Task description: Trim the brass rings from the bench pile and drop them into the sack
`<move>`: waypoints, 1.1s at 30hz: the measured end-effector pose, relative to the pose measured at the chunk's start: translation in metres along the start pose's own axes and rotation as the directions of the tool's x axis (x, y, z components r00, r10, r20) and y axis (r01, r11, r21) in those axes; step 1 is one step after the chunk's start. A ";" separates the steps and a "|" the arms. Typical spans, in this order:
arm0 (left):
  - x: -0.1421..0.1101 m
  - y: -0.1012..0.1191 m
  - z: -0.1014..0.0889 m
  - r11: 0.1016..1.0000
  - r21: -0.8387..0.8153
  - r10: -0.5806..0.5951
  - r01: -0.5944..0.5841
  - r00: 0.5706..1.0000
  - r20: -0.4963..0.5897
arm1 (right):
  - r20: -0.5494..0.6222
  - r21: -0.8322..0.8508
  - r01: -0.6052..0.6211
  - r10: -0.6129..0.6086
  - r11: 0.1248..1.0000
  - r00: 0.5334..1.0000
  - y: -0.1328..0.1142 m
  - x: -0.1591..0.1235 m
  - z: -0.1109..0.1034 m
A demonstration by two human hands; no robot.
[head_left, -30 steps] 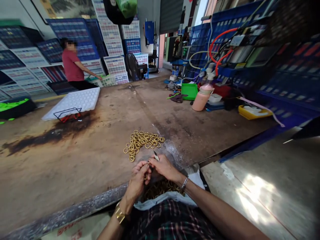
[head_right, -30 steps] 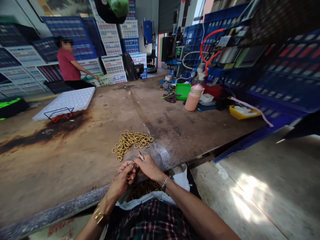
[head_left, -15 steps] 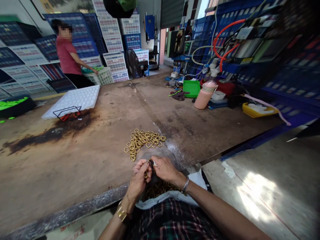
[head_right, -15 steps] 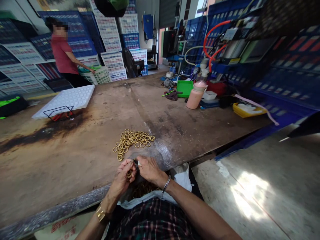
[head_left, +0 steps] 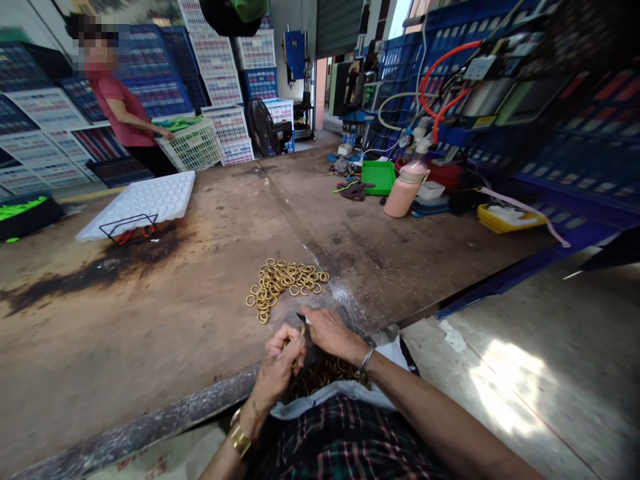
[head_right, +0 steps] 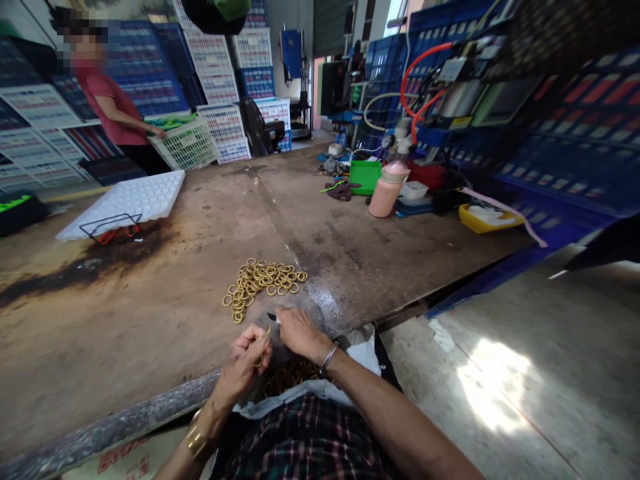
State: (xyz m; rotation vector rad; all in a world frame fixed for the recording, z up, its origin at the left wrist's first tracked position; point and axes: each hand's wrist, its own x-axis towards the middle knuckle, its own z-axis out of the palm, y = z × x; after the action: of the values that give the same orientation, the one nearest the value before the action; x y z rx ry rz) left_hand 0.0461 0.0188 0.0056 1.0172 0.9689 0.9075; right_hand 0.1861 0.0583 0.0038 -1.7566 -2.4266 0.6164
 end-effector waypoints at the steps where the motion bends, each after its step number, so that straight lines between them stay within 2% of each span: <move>1: -0.004 0.004 0.004 1.000 -0.009 -0.017 0.018 0.998 0.063 | -0.006 -0.015 -0.012 0.012 1.000 1.000 0.003 0.002 -0.001; 4: -0.015 0.013 0.014 0.986 -0.100 -0.113 0.130 0.981 0.158 | -0.056 -0.045 -0.072 0.069 0.996 0.996 0.015 0.007 -0.005; 6: -0.024 0.011 0.016 0.958 -0.157 -0.221 0.241 0.965 0.139 | -0.147 -0.053 -0.163 0.154 0.985 0.977 0.022 0.010 -0.006; 8: -0.032 0.001 0.016 0.913 -0.178 -0.356 0.368 0.929 0.098 | -0.227 -0.060 -0.262 0.242 0.963 0.943 0.028 0.014 -0.007; 10: -0.037 -0.014 0.014 0.856 -0.199 -0.474 0.477 0.878 0.067 | -0.279 -0.063 -0.303 0.274 0.951 0.920 0.033 0.019 -0.008; 12: -0.039 -0.028 0.011 0.774 -0.265 -0.596 0.575 0.803 -0.001 | -0.291 -0.085 -0.301 0.266 0.950 0.919 0.034 0.025 -0.007; 16: -0.038 -0.043 0.009 0.579 -0.520 -0.749 0.628 0.661 -0.035 | -0.277 -0.127 -0.295 0.252 0.947 0.927 0.032 0.033 -0.006; 18: -0.036 -0.047 0.012 0.500 -0.614 -0.789 0.611 0.614 -0.031 | -0.274 -0.117 -0.310 0.269 0.944 0.923 0.031 0.035 -0.006; 26: -0.033 -0.062 0.029 0.524 -0.741 -0.739 0.420 0.657 -0.149 | -0.277 -0.040 -0.319 0.297 0.947 0.914 0.032 0.038 -0.009; 29: -0.038 -0.060 0.034 0.547 -0.766 -0.683 0.337 0.708 -0.177 | -0.265 -0.015 -0.332 0.316 0.943 0.911 0.032 0.040 -0.009; 33: -0.044 -0.058 0.036 0.624 -0.729 -0.592 0.282 0.779 -0.206 | -0.277 -0.015 -0.318 0.302 0.948 0.912 0.032 0.040 -0.008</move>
State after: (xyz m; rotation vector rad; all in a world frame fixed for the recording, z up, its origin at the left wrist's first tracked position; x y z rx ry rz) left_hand 0.0753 -0.0466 -0.0318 -0.0847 1.0756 0.9513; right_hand 0.2035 0.1061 -0.0075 -2.1145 -2.0219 0.2986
